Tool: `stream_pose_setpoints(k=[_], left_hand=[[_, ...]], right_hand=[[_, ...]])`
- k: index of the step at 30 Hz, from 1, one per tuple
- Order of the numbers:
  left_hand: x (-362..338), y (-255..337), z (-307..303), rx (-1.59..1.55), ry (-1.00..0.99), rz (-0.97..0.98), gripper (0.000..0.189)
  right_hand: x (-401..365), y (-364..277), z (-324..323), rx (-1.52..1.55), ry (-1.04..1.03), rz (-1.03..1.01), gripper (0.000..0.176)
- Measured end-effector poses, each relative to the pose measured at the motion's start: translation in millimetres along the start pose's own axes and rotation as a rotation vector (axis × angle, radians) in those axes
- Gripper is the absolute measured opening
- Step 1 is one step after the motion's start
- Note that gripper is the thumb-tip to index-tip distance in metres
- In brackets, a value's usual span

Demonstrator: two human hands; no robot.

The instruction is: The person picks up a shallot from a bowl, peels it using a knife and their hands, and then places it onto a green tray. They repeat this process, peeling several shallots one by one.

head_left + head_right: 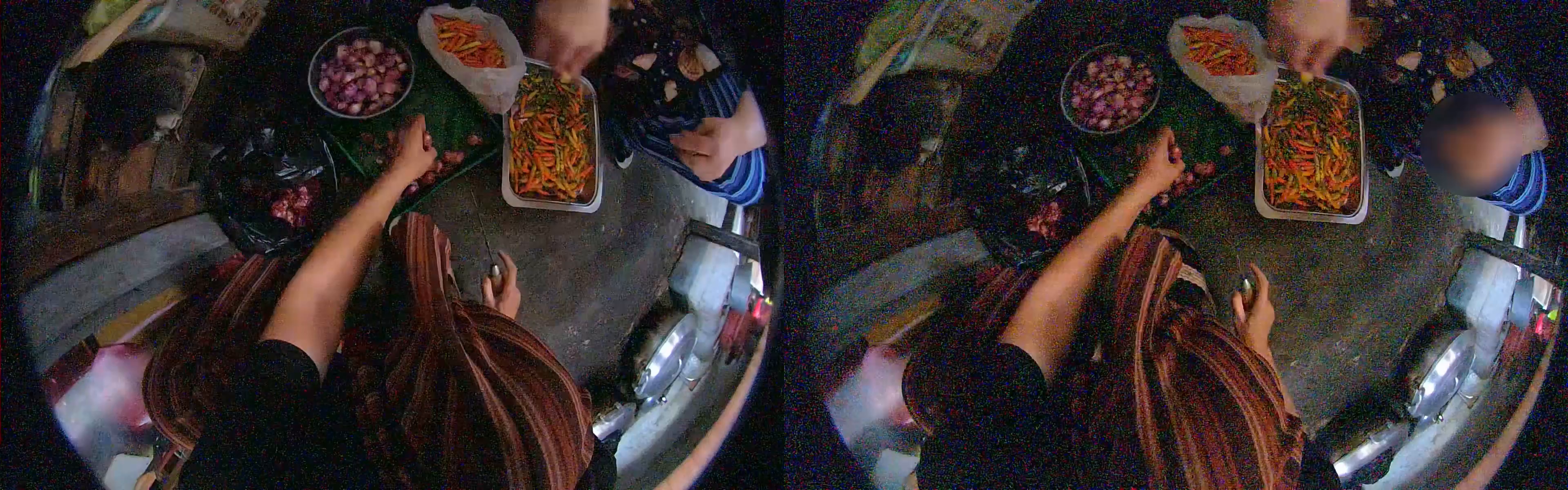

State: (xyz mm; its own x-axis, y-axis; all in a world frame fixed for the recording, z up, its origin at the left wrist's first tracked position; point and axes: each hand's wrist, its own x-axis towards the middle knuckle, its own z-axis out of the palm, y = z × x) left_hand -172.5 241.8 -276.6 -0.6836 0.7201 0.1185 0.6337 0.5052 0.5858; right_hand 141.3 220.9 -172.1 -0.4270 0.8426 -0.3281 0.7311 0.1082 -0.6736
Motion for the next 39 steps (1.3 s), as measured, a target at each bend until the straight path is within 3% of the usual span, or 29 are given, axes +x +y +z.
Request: stream_pose_setpoints(k=[1,2,3,5,6,8,10,11,13,15,16,17,20,21,23,27,29,31,33,35,37,38,39], left_hand=[[1,5,-10,-0.252,-0.084,-0.116,0.045],[2,8,-20,-0.504,-0.167,-0.232,0.043],[1,9,-24,-0.500,-0.161,-0.236,0.043],[0,9,-32,-0.663,0.066,-0.049,0.034],[-5,10,-43,-0.656,0.078,-0.058,0.034],[-19,21,-75,-1.171,-0.087,-0.420,0.029],[-32,34,-100,-1.274,-0.049,-0.498,0.026],[-38,36,-111,-1.376,-0.023,-0.564,0.022],[-53,34,-120,-1.333,0.021,-0.502,0.020],[-63,34,-127,-1.279,0.158,-0.411,0.022],[-71,37,-136,-1.207,0.244,-0.393,0.021],[-79,39,-147,-1.204,0.255,-0.393,0.021],[-99,22,-169,-0.834,0.521,-0.357,0.019],[-105,13,-173,-0.709,0.628,-0.329,0.018],[-102,24,-194,-0.812,0.869,-0.517,0.015],[-103,-22,-214,-0.765,0.927,-0.488,0.015],[-100,-30,-225,-0.767,0.907,-0.569,0.015],[-100,-31,-237,-0.806,0.867,-0.568,0.014],[-103,-46,-244,-0.580,0.750,-0.586,0.011],[-108,-67,-242,-0.510,0.760,-0.593,0.009],[-107,-57,-246,-0.157,0.788,-0.474,0.007],[-105,-52,-248,-0.163,0.787,-0.475,0.007],[-105,-48,-249,-0.466,0.746,-0.493,0.009]], right_hand=[[8,-7,3,0.050,-0.016,-0.017,0.044],[18,0,11,0.008,0.010,-0.220,0.045],[25,-8,13,0.011,0.004,-0.225,0.045],[40,-38,12,0.077,-0.050,-0.386,0.050],[46,-52,12,0.074,-0.124,-0.320,0.054],[58,-89,18,0.150,-0.099,-0.393,0.054],[67,-112,19,0.232,-0.080,-0.465,0.055],[71,-121,20,0.201,-0.175,-0.448,0.054],[82,-131,30,0.174,-0.285,-0.440,0.053],[100,-141,42,0.181,-0.128,-0.858,0.049],[105,-151,48,0.228,-0.102,-0.908,0.044],[106,-162,48,0.230,-0.110,-0.916,0.044],[98,-216,42,0.366,-0.432,-0.636,0.037],[97,-222,53,0.366,-0.440,-0.640,0.037],[97,-229,77,0.425,-0.671,-0.819,0.034],[82,-260,112,0.354,-0.864,-0.897,0.035],[83,-260,136,0.487,-0.904,-0.940,0.035],[98,-272,134,0.074,-0.963,-0.733,0.042],[120,-258,147,0.207,-0.426,-1.117,0.041],[134,-265,133,0.152,-0.380,-0.985,0.040],[134,-270,122,0.134,-0.345,-1.010,0.036],[131,-270,114,0.091,-0.391,-0.991,0.035],[125,-271,106,0.048,-0.436,-0.969,0.034]])
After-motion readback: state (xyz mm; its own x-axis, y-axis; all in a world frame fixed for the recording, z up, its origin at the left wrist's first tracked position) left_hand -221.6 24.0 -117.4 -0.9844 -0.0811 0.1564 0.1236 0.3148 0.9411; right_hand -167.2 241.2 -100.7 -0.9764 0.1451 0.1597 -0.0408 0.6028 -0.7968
